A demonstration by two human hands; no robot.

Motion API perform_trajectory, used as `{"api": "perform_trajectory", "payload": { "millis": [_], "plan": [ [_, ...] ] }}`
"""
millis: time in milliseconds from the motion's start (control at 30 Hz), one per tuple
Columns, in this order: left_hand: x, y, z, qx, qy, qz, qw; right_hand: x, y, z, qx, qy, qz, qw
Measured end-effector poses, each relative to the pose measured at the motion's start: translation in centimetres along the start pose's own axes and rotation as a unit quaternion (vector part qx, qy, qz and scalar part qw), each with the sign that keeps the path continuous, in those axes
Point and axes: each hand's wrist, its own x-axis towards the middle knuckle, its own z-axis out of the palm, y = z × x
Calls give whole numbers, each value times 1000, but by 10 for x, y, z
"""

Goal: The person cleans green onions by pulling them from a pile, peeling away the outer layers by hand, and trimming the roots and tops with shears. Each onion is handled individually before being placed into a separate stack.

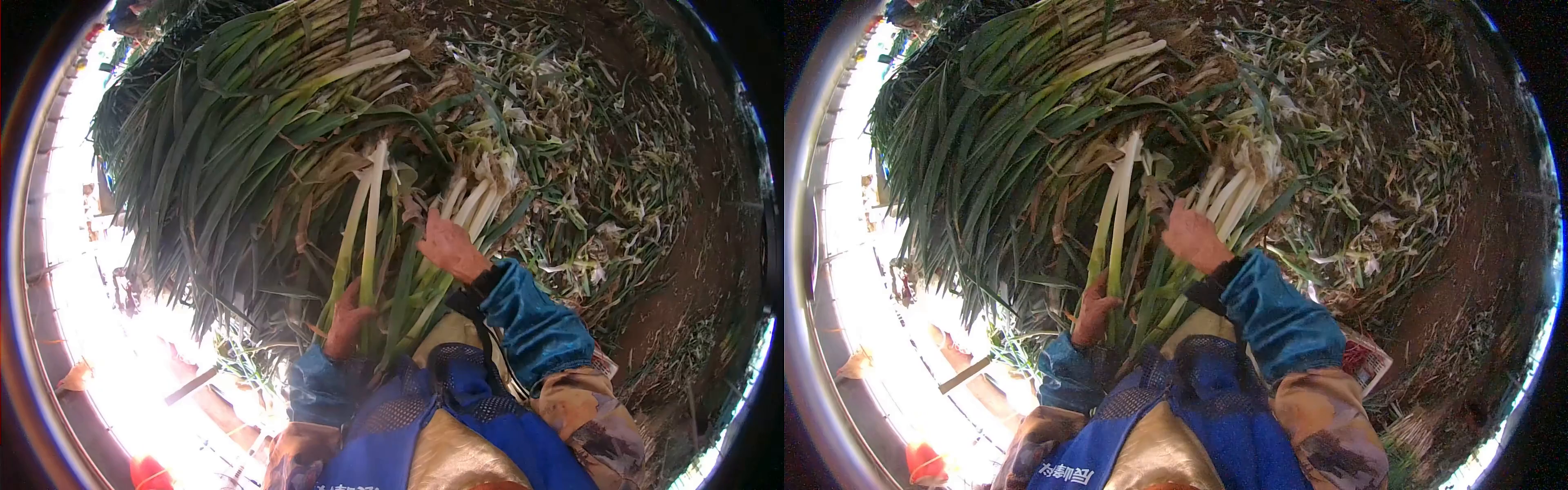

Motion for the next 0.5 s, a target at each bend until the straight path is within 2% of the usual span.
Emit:
{"api": "perform_trajectory", "payload": {
  "millis": [67, 167, 267, 367, 467, 500],
  "plan": [
    [-2, 14, 7, 66, 7, 16, 998, -15, -8, 2, 13, -33, 36, 999],
    [-2, -22, 14, 91, 34, -29, 995, -33, -17, 0, -39, -69, -8, 997],
    [-15, -14, 42, 307, 27, -23, 951, -8, 7, -14, -32, -27, 66, 997],
    [-11, -25, 56, 416, 9, -20, 909, -18, 2, -20, -69, 13, 51, 996],
    [18, -67, 88, 478, 39, 62, 875, -37, 13, -4, -67, -70, 104, 990],
    [26, -62, 88, 495, 15, 82, 865, -42, 18, -3, -68, -94, 120, 986]
  ]
}}
